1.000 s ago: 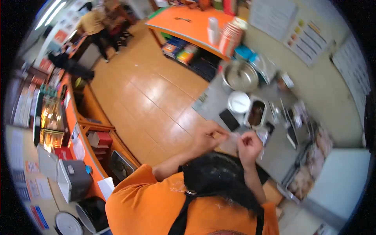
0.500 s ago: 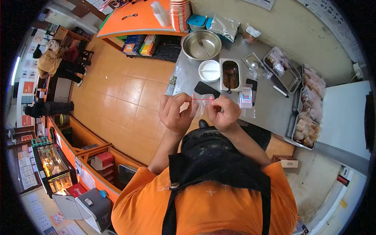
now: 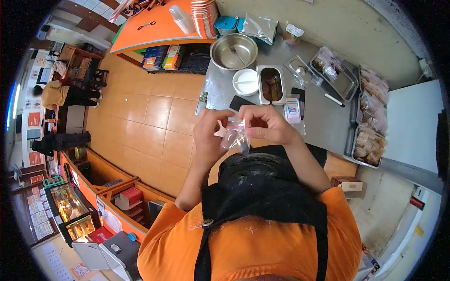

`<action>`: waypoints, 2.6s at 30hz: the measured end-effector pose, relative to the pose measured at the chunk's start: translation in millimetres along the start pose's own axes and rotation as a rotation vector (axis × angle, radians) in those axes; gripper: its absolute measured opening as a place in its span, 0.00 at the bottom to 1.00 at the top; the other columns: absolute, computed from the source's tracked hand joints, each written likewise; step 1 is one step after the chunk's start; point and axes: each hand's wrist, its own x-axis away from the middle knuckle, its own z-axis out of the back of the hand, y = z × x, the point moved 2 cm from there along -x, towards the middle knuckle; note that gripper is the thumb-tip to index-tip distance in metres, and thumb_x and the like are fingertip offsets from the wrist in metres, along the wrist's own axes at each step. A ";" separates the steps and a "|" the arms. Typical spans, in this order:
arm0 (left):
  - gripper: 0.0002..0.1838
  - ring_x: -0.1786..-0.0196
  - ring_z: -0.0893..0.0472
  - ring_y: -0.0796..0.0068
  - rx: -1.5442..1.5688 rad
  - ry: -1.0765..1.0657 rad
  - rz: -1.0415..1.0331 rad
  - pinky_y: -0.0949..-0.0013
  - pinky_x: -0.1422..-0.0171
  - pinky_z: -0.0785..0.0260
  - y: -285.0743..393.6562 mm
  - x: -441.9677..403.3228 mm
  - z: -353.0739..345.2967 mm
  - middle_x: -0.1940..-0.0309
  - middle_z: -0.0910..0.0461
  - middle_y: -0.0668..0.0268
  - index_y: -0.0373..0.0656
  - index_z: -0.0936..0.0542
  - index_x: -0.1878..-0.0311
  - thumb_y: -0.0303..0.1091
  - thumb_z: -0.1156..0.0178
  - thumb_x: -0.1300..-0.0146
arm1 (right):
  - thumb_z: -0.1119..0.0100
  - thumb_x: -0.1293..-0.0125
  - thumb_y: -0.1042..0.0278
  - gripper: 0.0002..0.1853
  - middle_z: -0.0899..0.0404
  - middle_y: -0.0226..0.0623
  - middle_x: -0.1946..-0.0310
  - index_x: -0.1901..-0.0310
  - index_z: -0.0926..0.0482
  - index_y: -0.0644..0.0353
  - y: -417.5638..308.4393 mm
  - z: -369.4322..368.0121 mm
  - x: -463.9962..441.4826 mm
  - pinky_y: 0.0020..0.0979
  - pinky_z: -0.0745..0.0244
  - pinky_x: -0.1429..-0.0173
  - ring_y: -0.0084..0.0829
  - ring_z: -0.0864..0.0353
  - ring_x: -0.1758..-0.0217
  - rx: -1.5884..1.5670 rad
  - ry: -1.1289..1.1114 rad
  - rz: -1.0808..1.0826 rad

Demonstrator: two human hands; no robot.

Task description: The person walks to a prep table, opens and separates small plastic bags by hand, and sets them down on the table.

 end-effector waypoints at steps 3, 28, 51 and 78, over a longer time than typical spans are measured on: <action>0.12 0.70 0.31 0.77 0.537 -0.333 0.192 0.75 0.69 0.39 -9.4 10.4 -9.5 0.74 0.28 0.69 0.41 0.23 0.59 0.24 0.42 0.50 | 0.37 0.34 0.65 0.09 0.28 0.27 0.66 0.65 0.26 0.61 21.8 5.2 8.9 0.17 0.42 0.69 0.14 0.34 0.68 -0.321 0.011 -0.053; 0.08 0.68 0.29 0.87 0.968 -0.800 0.688 0.79 0.63 0.36 -19.6 32.0 -18.2 0.74 0.28 0.78 0.40 0.24 0.69 0.31 0.40 0.32 | 0.35 0.36 0.61 0.12 0.29 0.20 0.78 0.71 0.25 0.58 45.8 1.9 33.6 0.17 0.45 0.76 0.10 0.38 0.80 -0.461 0.018 -0.313; 0.15 0.59 0.29 0.79 1.423 -0.741 1.048 0.76 0.65 0.35 -42.1 105.6 -94.5 0.55 0.27 0.69 0.48 0.30 0.45 0.47 0.51 0.26 | 0.30 0.42 0.63 0.13 0.30 0.27 0.73 0.74 0.24 0.60 80.4 48.0 117.4 0.20 0.43 0.73 0.18 0.35 0.74 -0.570 0.169 -0.282; 0.16 0.64 0.28 0.83 0.969 -0.633 1.293 0.77 0.65 0.36 -70.6 105.2 -75.4 0.55 0.23 0.73 0.50 0.31 0.41 0.39 0.47 0.30 | 0.36 0.44 0.58 0.12 0.17 0.46 0.64 0.67 0.17 0.58 183.8 205.0 281.3 0.46 0.26 0.55 0.49 0.19 0.58 1.247 1.283 -0.793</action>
